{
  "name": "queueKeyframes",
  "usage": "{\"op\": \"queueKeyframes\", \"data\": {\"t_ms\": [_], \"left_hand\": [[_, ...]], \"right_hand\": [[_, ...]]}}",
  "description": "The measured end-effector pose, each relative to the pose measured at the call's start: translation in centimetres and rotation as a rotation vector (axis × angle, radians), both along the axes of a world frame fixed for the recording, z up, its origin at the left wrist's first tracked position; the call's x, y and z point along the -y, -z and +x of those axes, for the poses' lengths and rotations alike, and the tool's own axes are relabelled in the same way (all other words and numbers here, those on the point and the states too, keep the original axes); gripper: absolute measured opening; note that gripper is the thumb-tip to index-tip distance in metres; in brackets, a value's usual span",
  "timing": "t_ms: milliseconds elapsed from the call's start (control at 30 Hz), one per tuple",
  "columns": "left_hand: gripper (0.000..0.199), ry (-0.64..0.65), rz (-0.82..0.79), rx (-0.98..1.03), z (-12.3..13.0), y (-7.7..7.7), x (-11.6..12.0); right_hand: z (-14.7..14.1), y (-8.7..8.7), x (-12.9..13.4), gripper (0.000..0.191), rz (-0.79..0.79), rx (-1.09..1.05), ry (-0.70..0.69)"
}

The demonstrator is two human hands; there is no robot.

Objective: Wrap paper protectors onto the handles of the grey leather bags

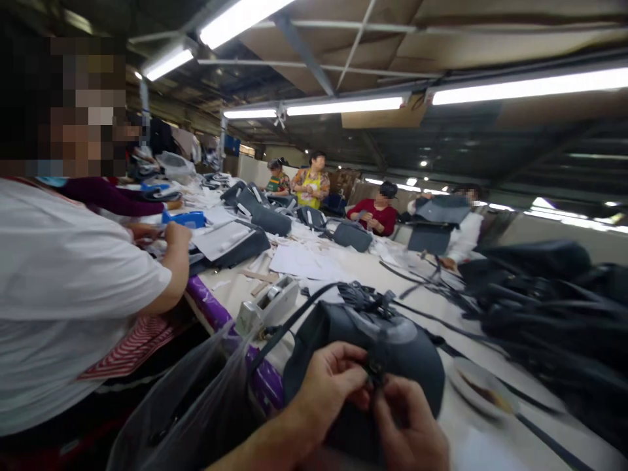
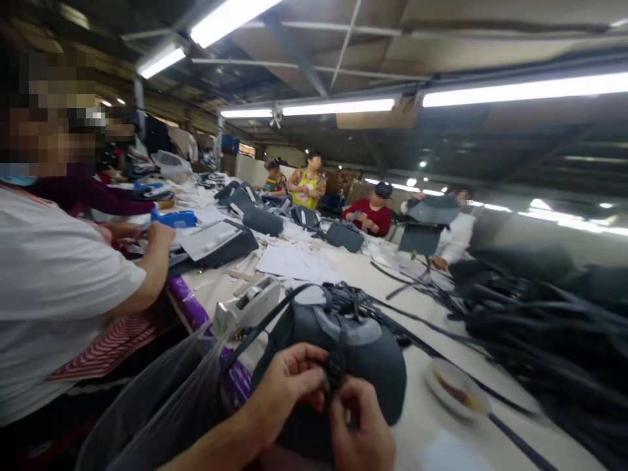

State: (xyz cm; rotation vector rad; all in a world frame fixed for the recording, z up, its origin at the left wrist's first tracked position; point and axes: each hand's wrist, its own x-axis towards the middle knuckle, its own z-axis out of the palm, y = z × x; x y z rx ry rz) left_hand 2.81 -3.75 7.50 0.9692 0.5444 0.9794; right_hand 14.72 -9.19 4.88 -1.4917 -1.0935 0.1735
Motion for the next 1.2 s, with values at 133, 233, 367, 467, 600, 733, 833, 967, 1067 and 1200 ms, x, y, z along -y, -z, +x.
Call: {"op": "queueKeyframes", "data": {"t_ms": [133,233,367,467,600,733,833,967,1067,1200], "left_hand": [[0.043,-0.140,0.627,-0.269,-0.6,0.2,0.3],[0.030,-0.271,1.201,-0.543,-0.7,0.5,-0.8],[0.029,-0.376,1.604,-0.777,-0.3,-0.1,-2.3],[0.033,-0.328,1.775,-0.842,0.2,-1.7,-2.7],[0.031,-0.156,1.922,-0.876,0.3,-4.0,-3.0],[0.022,-0.093,1.947,-0.889,-0.3,-5.1,-3.4],[0.021,-0.111,1.885,-0.827,-0.5,-5.0,-3.5],[0.023,-0.266,1.827,-0.759,-0.3,-4.0,-3.0],[0.022,-0.338,1.694,-0.663,-0.1,-3.5,-2.4],[0.017,-0.259,1.431,-0.471,-0.5,-4.1,-2.0]], "right_hand": [[0.0,-1.2,0.6,0.012,0.002,0.020,-0.036],[0.3,-1.0,0.4,0.012,0.031,-0.004,-0.073],[0.4,-0.9,0.4,0.013,0.044,-0.039,-0.097],[0.3,-1.3,0.8,0.008,0.025,0.122,-0.032],[0.2,-1.4,1.4,0.007,0.000,0.307,0.025],[0.2,-0.9,1.5,0.009,0.008,-0.115,-0.146],[0.2,-0.7,1.3,0.021,0.049,-0.414,-0.233],[-0.3,-0.7,1.4,0.017,0.050,-0.181,-0.112],[-1.1,-0.7,1.8,0.012,0.025,0.043,-0.024],[-1.6,-1.1,1.8,0.027,0.036,-0.282,-0.206]]}}
